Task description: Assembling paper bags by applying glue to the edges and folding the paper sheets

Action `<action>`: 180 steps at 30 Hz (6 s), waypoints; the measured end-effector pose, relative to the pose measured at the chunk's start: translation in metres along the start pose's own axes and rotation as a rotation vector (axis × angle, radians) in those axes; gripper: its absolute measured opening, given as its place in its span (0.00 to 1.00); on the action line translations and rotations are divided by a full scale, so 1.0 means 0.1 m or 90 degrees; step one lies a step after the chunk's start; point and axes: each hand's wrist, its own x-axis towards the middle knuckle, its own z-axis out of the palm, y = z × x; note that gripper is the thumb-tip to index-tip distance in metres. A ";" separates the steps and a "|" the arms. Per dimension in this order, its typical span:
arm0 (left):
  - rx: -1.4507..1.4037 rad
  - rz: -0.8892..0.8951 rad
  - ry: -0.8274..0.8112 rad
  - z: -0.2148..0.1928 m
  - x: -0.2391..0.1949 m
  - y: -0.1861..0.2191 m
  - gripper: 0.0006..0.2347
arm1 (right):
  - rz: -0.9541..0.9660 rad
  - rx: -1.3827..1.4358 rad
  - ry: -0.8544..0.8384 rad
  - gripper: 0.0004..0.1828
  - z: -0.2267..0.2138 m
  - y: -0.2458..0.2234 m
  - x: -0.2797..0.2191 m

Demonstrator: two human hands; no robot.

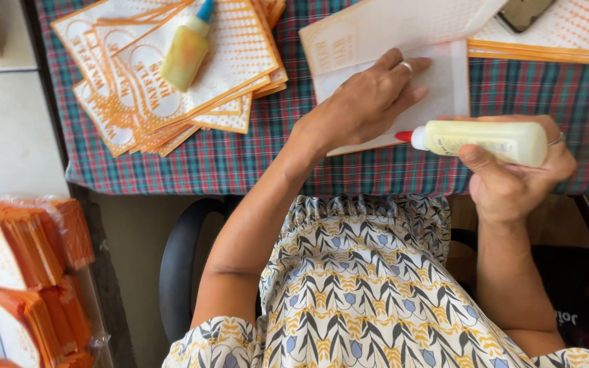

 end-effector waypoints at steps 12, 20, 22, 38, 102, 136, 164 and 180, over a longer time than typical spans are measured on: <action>-0.189 0.079 -0.053 -0.15 0.06 -0.11 0.23 | 0.243 0.063 -0.053 0.22 0.65 -0.13 -0.13; -0.204 0.139 0.133 -0.15 -0.52 0.53 0.08 | 0.475 0.007 0.223 0.30 -1.20 0.49 0.30; -0.176 0.237 0.155 -0.13 -0.71 0.74 0.07 | 0.477 -0.138 0.183 0.27 -1.39 0.46 0.42; 0.279 0.142 0.299 0.16 -1.27 0.35 0.10 | -0.231 -0.354 -0.423 0.04 -0.31 -0.32 0.67; 0.481 -0.197 0.335 0.33 -1.13 0.09 0.23 | -0.138 -0.594 -0.627 0.55 -0.45 -0.02 1.01; 0.205 -0.129 0.886 -1.70 -1.88 -0.06 0.11 | -0.462 -0.327 -0.537 0.23 2.04 -0.37 1.27; 0.156 0.048 0.384 -0.16 -0.54 0.18 0.09 | -0.010 -0.348 -0.500 0.34 1.15 -0.45 0.02; 0.302 0.199 0.199 -0.02 -0.70 0.12 0.06 | 0.043 -0.539 -0.088 0.12 -0.57 -0.51 0.33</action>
